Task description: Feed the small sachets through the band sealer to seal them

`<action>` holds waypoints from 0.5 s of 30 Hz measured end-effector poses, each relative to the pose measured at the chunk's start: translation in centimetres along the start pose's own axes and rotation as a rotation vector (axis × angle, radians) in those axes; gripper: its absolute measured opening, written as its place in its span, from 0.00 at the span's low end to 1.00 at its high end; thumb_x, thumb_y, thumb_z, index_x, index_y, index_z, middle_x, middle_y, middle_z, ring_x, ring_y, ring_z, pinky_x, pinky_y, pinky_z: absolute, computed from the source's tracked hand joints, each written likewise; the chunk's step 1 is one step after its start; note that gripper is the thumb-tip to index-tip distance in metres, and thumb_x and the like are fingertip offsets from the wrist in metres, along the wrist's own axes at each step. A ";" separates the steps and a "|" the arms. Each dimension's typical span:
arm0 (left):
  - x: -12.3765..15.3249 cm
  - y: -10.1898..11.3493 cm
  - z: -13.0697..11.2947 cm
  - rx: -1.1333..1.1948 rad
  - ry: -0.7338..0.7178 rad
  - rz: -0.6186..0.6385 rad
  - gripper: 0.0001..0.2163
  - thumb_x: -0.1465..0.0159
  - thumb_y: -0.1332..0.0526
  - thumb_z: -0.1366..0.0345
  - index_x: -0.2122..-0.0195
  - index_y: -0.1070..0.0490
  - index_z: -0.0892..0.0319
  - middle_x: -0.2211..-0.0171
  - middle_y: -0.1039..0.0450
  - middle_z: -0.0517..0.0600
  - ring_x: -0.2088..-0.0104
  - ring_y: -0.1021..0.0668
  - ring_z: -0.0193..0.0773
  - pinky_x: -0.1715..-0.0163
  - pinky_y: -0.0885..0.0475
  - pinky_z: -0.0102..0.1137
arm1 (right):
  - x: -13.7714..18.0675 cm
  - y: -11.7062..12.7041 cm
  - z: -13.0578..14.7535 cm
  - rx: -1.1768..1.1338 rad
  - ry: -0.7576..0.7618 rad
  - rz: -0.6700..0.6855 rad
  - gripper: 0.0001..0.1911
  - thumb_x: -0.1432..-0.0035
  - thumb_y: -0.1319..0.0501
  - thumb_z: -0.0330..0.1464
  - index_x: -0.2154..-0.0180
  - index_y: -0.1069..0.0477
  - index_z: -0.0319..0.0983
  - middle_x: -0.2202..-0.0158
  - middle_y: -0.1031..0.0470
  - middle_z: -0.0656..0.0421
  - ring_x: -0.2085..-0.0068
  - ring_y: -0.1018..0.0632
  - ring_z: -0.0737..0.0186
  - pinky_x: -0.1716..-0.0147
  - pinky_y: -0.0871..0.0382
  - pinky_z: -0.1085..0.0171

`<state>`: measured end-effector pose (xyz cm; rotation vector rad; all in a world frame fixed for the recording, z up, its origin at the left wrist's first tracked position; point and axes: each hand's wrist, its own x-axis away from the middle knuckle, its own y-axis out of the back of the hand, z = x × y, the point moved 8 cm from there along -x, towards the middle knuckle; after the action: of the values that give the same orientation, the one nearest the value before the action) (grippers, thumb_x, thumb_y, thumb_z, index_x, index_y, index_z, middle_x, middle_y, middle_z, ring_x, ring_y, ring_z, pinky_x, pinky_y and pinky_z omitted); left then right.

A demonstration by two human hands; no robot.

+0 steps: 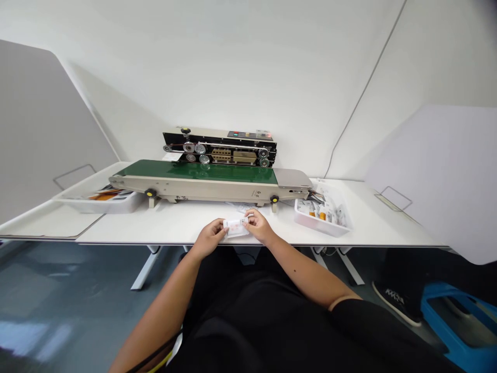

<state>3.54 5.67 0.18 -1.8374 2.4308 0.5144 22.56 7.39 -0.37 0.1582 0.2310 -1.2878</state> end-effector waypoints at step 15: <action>0.0 -0.2 -0.6 0.038 0.018 -0.018 0.16 0.39 0.32 0.50 0.63 0.32 0.56 0.74 0.25 0.44 0.74 0.25 0.38 0.72 0.32 0.30 | -1.2 -2.2 0.5 0.122 0.043 0.091 0.14 0.44 0.31 0.44 0.67 0.25 0.40 0.65 0.23 0.59 0.61 0.22 0.59 0.57 0.27 0.60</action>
<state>3.82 5.49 0.71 -1.8551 2.4158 0.4484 20.18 7.76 0.45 0.2979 0.1795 -1.2092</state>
